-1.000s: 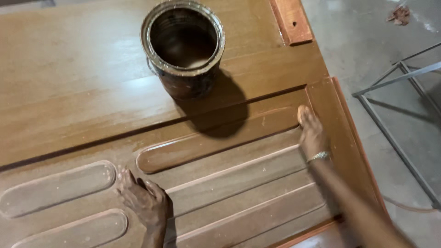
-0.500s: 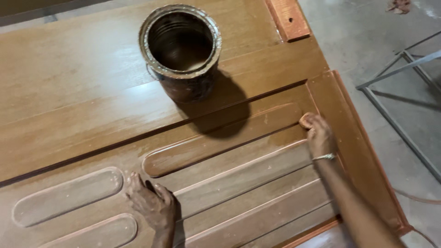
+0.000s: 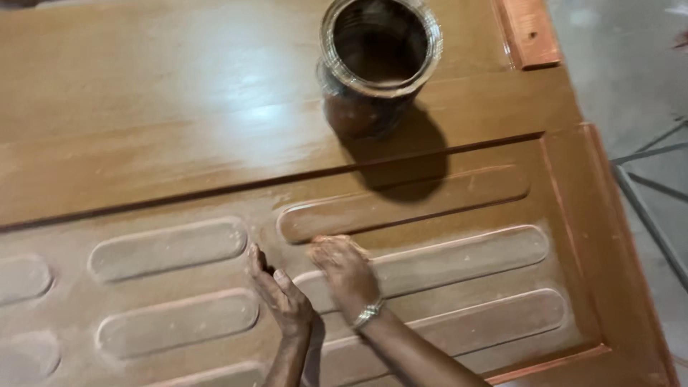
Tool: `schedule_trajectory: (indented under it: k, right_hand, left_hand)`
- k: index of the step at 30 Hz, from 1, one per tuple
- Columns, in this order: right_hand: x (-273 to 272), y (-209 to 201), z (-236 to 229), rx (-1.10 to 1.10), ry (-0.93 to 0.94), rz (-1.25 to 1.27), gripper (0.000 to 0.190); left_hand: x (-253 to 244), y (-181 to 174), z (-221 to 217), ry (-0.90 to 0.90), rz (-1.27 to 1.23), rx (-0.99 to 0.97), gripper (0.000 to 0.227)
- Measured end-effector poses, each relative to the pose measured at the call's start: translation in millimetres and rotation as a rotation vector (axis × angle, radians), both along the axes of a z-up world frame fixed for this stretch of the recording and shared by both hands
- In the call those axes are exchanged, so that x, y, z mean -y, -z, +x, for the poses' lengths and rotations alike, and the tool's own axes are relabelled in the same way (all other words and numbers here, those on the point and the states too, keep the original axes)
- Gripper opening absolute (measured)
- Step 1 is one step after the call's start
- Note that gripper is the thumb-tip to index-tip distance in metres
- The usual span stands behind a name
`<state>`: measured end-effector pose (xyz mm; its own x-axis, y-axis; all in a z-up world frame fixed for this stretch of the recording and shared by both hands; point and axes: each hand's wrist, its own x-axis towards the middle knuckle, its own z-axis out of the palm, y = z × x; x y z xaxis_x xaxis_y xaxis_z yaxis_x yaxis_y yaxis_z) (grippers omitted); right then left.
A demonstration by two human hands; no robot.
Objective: The person applies a brown liquid finish to a wooden door using a cloth. They repeatedly dip the cloth into a metal can and wipe the finish onto the door's surface, covering the flat frame and the recessed oval panels systematically.
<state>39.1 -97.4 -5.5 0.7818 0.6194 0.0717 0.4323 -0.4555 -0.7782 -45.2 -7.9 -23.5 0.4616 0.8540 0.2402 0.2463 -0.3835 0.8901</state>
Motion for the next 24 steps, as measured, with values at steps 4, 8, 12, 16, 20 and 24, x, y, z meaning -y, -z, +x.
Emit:
schedule_trajectory:
  k: [4, 8, 12, 16, 20, 24]
  right_hand:
    - [-27, 1, -10, 0.366, -0.34, -0.095, 0.035]
    - [49, 5, 53, 0.327, -0.308, -0.031, 0.026]
    - [146, -28, 106, 0.343, -0.042, -0.262, 0.03]
    - [117, -23, 74, 0.344, 0.117, -0.212, 0.036]
    - [19, -14, 11, 0.403, -0.052, -0.146, 0.028]
    - [-56, -20, -30, 0.432, -0.105, -0.201, 0.033]
  left_hand:
    - [-24, 4, -32, 0.004, 0.067, 0.025, 0.053]
    - [-71, -4, -44, 0.051, 0.332, -0.263, 0.049]
    - [-111, -12, -43, 0.219, 0.44, -0.4, 0.051]
    - [-111, -7, -38, 0.278, 0.435, -0.427, 0.06]
    - [-101, -23, -41, 0.245, 0.394, -0.449, 0.064]
    - [-106, -32, -43, 0.251, 0.337, -0.44, 0.064]
